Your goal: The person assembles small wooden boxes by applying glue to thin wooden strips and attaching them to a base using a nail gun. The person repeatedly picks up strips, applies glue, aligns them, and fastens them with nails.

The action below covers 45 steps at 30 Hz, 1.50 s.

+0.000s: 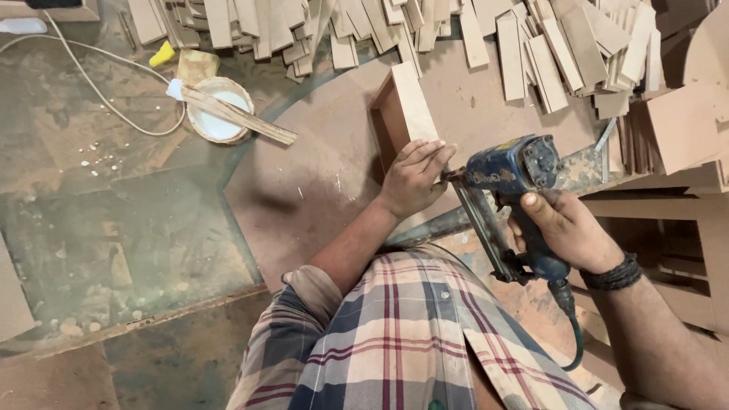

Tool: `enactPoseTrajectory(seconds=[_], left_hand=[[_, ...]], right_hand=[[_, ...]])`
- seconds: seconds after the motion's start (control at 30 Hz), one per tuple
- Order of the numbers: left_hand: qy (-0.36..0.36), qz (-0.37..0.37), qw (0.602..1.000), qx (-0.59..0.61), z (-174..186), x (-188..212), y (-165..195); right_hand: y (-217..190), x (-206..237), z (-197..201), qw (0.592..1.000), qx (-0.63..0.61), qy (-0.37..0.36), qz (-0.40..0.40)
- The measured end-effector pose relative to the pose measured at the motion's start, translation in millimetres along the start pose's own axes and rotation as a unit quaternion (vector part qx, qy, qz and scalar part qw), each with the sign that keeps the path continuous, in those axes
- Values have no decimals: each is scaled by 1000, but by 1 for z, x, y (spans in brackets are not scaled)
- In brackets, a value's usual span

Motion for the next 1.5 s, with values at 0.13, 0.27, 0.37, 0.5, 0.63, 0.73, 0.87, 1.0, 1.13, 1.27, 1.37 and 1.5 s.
enactPoseTrajectory(seconds=[0.13, 0.27, 0.37, 0.5, 0.63, 0.73, 0.87, 1.0, 1.13, 1.27, 1.37, 1.5], left_hand=[[-4, -3, 1000, -4, -2, 0, 0], [1, -1, 1000, -6, -5, 1, -1], [-15, -2, 1000, 0, -7, 4, -3], [-20, -11, 1000, -14, -3, 4, -4], [-31, -35, 998, -30, 9, 0, -2], [-45, -42, 998, -29, 26, 0, -1], [-79, -26, 994, -71, 54, 17, 8], [8, 88, 987, -132, 86, 40, 12], [80, 269, 960, -20, 97, 61, 8], [80, 333, 939, -23, 105, 90, 15], [76, 300, 949, -52, 116, 109, 19], [100, 356, 929, 18, 120, 138, 2]], right_hand=[[-1, -1, 1, 999, -31, -4, -7], [1, 0, 3, 999, -35, 5, -21], [7, 4, 7, 995, -94, 33, -26], [24, 0, 18, 988, -137, 69, -35], [55, -45, 20, 980, -19, 139, -144], [73, -102, 7, 912, 322, 213, -141], [78, -149, -39, 852, 375, 359, 64], [53, -173, -105, 901, 237, 302, 200], [27, -212, -165, 986, -37, 63, 147], [18, -231, -196, 965, -236, -108, 22], [24, -225, -182, 964, -240, -94, 64], [14, -187, -132, 965, -197, -1, 170]])
Point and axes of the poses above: each hand's wrist, its own x-axis away from the middle knuckle, its own z-axis out of the back of the hand, y = z × x, the point moved 2 cm from there along -x, towards the middle knuckle, and after that the axes turned 7 degrees about x, right-handed, at the moved point
